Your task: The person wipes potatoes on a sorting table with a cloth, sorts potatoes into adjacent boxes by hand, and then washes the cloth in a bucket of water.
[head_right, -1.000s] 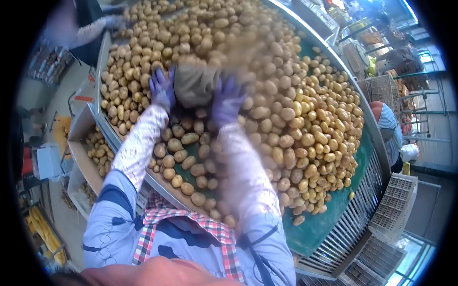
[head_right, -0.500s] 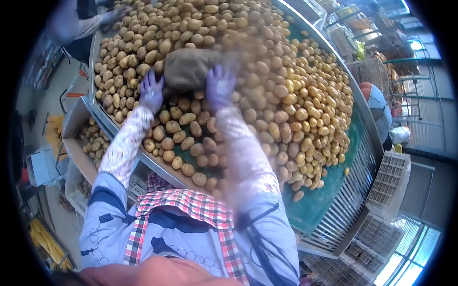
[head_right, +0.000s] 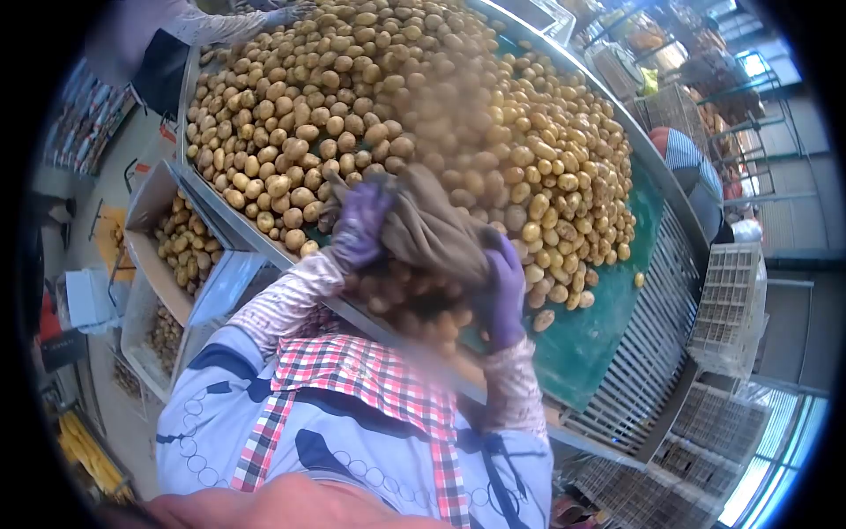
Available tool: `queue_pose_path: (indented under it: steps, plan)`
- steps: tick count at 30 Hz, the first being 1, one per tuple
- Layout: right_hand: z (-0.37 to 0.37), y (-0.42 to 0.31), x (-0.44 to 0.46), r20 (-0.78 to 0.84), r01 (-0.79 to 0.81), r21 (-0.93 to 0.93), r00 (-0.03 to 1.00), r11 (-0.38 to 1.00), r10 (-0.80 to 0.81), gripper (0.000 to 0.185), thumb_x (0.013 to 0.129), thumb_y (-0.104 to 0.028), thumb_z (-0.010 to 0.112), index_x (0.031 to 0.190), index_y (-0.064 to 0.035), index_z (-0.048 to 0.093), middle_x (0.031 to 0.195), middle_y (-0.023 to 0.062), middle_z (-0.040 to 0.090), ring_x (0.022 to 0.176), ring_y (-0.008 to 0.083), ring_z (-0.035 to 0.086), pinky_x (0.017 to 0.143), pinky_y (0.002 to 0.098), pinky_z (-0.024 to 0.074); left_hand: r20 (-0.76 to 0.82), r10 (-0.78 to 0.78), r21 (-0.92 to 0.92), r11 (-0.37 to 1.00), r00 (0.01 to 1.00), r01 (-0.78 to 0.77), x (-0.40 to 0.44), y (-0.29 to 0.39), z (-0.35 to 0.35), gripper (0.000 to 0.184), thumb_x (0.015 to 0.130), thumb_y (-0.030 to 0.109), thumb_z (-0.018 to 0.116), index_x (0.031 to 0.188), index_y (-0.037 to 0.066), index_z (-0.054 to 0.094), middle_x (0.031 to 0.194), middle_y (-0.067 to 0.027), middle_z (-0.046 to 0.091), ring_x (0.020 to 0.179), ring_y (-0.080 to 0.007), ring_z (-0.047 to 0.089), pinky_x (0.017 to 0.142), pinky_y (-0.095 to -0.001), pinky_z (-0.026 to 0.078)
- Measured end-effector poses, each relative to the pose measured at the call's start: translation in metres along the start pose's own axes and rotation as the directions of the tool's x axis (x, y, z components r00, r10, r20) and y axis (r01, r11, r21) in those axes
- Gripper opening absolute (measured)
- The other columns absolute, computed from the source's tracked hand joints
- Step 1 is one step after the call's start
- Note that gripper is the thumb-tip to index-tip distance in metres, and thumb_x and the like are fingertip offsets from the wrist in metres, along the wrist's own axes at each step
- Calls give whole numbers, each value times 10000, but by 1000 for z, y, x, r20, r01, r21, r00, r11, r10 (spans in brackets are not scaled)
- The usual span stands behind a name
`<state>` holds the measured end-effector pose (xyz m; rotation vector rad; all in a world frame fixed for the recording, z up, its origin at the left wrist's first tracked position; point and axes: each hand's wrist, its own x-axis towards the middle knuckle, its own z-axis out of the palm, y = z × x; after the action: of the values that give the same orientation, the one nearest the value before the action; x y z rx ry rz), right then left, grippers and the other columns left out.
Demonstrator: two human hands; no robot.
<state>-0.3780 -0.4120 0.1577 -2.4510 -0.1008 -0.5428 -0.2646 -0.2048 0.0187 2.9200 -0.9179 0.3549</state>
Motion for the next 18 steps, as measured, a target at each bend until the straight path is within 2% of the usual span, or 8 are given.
queue_pose_path:
  steps: [3, 5, 7, 9, 12, 15, 16, 18]
  plan:
    - [27, 68, -56, 34, 63, -513, 998, 856, -53, 366, 819, -169, 567, 1183, -153, 528, 1310, 204, 456, 1249, 432, 396, 985, 577, 340, 34, 163, -461, 878, 986, -129, 2, 23, -20, 771, 760, 302, 591, 1454, 181, 277, 1472, -201, 253, 1383, -378, 223, 1111, -514, 160]
    - [76, 84, -84, 237, 73, -690, 963, 720, 129, 341, 871, -156, 508, 1211, -167, 509, 1321, 193, 441, 1278, 437, 358, 1008, 606, 304, -31, 136, -230, 963, 990, -139, -13, 30, 25, 742, 779, 296, 573, 1453, 199, 280, 1483, -196, 235, 1388, -378, 216, 1114, -520, 155]
    - [114, 89, -78, 283, 192, -595, 959, 780, -20, 437, 891, -167, 505, 1308, -83, 406, 1419, 287, 324, 1321, 469, 303, 1013, 642, 258, 11, 134, -168, 977, 991, -130, -7, 19, 36, 719, 797, 297, 562, 1453, 211, 281, 1493, -189, 221, 1393, -372, 208, 1113, -533, 152]
    - [140, 87, -58, 274, 95, -602, 957, 792, 93, 351, 915, -126, 448, 1254, -44, 417, 1411, 317, 311, 1314, 479, 303, 993, 669, 253, 151, 115, -292, 954, 982, -67, 12, 2, 17, 702, 814, 306, 558, 1452, 217, 280, 1500, -179, 212, 1400, -361, 201, 1106, -553, 150]
    - [172, 85, -3, 132, 27, -522, 990, 852, 50, 354, 903, -112, 436, 1243, -14, 427, 1394, 328, 322, 1302, 474, 320, 1009, 629, 275, 418, 64, -41, 998, 906, -51, 45, -17, 24, 768, 811, 444, 550, 1465, 168, 255, 1520, -187, 169, 1416, -349, 150, 1110, -553, 113]
    - [178, 65, 71, 266, 70, -563, 959, 823, 100, 426, 868, -102, 447, 1285, -18, 442, 1398, 300, 318, 1302, 457, 318, 1040, 603, 254, 341, 26, -92, 996, 940, 6, 90, -61, 33, 843, 794, 534, 546, 1469, 132, 237, 1524, -179, 174, 1412, -339, 166, 1110, -548, 115]
    - [188, 73, 82, 250, 87, -580, 965, 810, 76, 431, 873, -110, 446, 1294, -20, 435, 1394, 293, 324, 1307, 450, 315, 1043, 603, 248, 259, -16, 30, 1000, 966, 9, 103, -72, 40, 878, 780, 559, 553, 1473, 132, 224, 1530, -161, 166, 1412, -332, 169, 1109, -546, 119]
    - [206, 87, 111, 229, 90, -610, 971, 788, 67, 438, 886, -133, 444, 1309, -23, 422, 1390, 282, 332, 1314, 437, 310, 1048, 604, 235, 461, -63, 0, 997, 885, 71, 133, -84, 12, 933, 754, 586, 594, 1482, 156, 200, 1538, -144, 149, 1413, -343, 151, 1109, -554, 110]
